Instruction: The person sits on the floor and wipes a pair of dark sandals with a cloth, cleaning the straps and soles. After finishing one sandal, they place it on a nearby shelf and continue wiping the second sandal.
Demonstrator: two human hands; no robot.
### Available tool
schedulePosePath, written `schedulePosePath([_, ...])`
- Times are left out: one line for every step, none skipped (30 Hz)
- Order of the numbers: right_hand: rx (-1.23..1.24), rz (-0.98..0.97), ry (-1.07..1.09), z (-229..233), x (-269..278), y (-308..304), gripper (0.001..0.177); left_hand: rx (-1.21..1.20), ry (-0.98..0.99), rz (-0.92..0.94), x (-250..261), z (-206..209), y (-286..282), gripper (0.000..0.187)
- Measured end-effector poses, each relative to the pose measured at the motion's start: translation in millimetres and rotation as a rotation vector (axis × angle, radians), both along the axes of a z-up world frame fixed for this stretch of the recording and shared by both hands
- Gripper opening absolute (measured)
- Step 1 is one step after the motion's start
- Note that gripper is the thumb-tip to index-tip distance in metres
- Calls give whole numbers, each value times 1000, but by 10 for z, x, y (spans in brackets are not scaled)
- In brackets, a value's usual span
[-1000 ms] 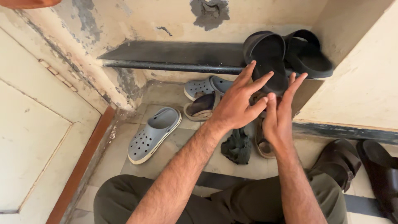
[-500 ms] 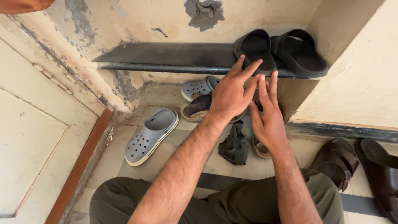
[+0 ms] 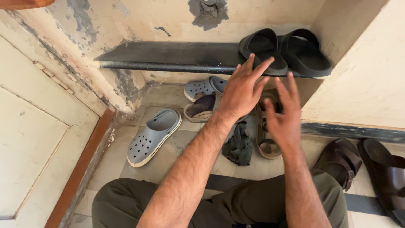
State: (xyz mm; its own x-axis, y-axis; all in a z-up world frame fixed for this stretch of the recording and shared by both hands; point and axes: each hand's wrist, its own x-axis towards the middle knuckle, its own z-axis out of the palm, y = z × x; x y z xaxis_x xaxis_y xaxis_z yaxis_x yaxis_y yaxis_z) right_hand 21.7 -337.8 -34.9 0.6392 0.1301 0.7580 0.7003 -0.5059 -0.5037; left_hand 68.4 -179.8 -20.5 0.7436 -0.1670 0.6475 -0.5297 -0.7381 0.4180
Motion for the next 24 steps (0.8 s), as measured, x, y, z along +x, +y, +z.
schedulePosePath([98,-32,118,-16,25,-71,51,0,-6,13,-62,-2,-16,57])
schedulePosePath([195,-63,238,-40,59,-163,45,1,-11,27,-151,-28,-42,65])
schedulePosePath([292,-99,359,-80,89,-292,38,0,-15,33,-238,-65,-86,72])
schedulePosePath([283,-136,428,-134,143,-435,37,1,10,75,-308,-107,-124,77])
schedulePosePath([271,-180,498,-204,195,-623,36,-2,37,110,-376,-166,-194,81])
schedulePosePath([261,-224,568,-294,240,-827,36,-4,64,146,-438,-232,-276,86])
schedulePosePath([190,-319,630,-402,268,-1048,43,24,114,159,-492,-303,-377,85])
schedulePosePath([120,-413,692,-513,290,-1277,50,53,163,173,-542,-373,-493,85])
schedulePosePath([50,-504,752,-620,311,-1489,57,84,210,188,-593,-438,-601,84])
schedulePosePath([52,-585,732,-718,303,-1704,60,77,239,148,-654,-501,-728,80])
schedulePosePath([55,-661,710,-811,285,-1887,64,72,266,112,-705,-551,-846,77])
schedulePosePath([58,-737,687,-899,269,-2036,68,41,397,51,-748,-599,-954,66])
schedulePosePath([53,-770,682,-975,237,-2188,67,11,528,-16,-788,-652,-1082,56])
schedulePosePath([48,-802,676,-1035,194,-2346,66,-21,578,-67,-814,-701,-1224,53])
schedulePosePath([43,-831,673,-1100,161,-2477,66,-53,630,-114,-831,-747,-1361,50])
schedulePosePath([-7,-855,654,-1177,121,-2602,64,-83,682,-160,-833,-790,-1502,47])
schedulePosePath([-58,-878,637,-1267,69,-2726,62,-86,695,-173,-824,-834,-1643,45])
schedulePosePath([-110,-900,620,-1362,26,-2861,60,-89,707,-186,-803,-878,-1792,43])
schedulePosePath([-154,-874,627,-1451,6,-3018,58,-92,720,-196,-782,-927,-1950,41])
schedulePosePath([-197,-848,633,-1535,-6,-3175,57,-45,751,-204,-746,-976,-2104,42])
schedulePosePath([-243,-820,640,-1614,-11,-3300,56,0,781,-211,-697,-1021,-2249,44])
schedulePosePath([-291,-786,657,-1684,-17,-3396,60,46,811,-218,-670,-1072,-2392,45])
schedulePosePath([-337,-754,673,-1724,-23,-3487,64,98,792,-215,-659,-1122,-2545,45])
schedulePosePath([-382,-721,688,-1733,-42,-3569,68,151,772,-212,-648,-1165,-2690,44])
